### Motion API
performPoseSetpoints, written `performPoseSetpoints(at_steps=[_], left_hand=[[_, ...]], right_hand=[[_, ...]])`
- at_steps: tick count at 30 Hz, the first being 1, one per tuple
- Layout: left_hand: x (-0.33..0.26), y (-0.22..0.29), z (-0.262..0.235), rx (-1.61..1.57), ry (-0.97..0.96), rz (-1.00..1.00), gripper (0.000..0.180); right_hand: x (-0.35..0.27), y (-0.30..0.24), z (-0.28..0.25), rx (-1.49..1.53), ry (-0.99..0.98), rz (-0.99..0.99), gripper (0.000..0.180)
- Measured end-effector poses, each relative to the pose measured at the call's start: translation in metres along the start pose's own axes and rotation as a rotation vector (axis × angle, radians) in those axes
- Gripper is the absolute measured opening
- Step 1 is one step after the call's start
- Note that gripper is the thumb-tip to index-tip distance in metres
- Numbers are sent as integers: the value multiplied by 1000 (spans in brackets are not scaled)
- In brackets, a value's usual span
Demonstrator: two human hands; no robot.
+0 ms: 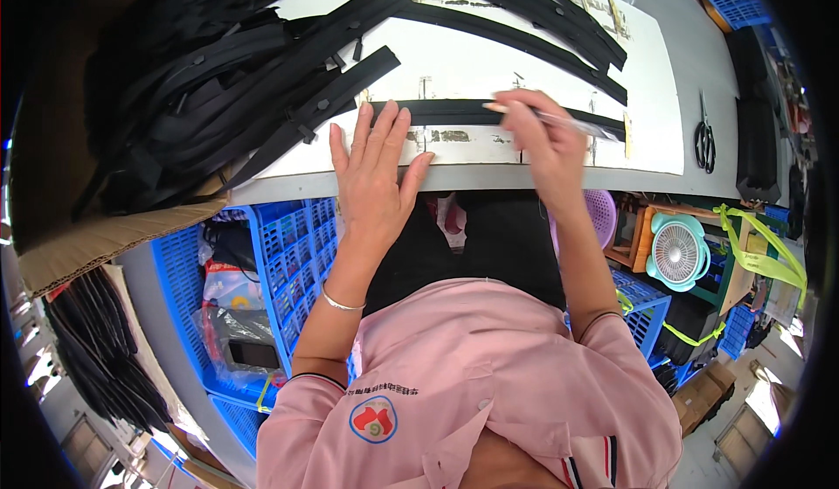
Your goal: The recorder is marking and assembling components for black fabric straps, likely for backpacks or outdoor gear, in a factory setting.
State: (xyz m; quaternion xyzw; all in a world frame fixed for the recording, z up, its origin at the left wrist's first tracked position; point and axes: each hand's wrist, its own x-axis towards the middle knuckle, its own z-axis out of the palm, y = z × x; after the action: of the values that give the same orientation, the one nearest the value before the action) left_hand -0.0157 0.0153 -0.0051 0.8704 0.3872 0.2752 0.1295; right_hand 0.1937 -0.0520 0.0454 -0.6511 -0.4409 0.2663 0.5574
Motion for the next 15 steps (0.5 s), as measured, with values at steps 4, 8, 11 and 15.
performPoseSetpoints(at_steps=[4,8,11,15], left_hand=[[3,3,-1,-36,-9,-3,53],[3,4,-3,-42,-20,-16,53],[3,3,-2,-46,-5,-11,53],[3,2,-2,-41,-9,-11,53]], right_hand=[[23,17,41,46,-84,5,23],[30,30,53,-62,-140,-21,23],[30,32,56,-138,-136,-78,22],[29,31,57,-158,-116,-100,22]])
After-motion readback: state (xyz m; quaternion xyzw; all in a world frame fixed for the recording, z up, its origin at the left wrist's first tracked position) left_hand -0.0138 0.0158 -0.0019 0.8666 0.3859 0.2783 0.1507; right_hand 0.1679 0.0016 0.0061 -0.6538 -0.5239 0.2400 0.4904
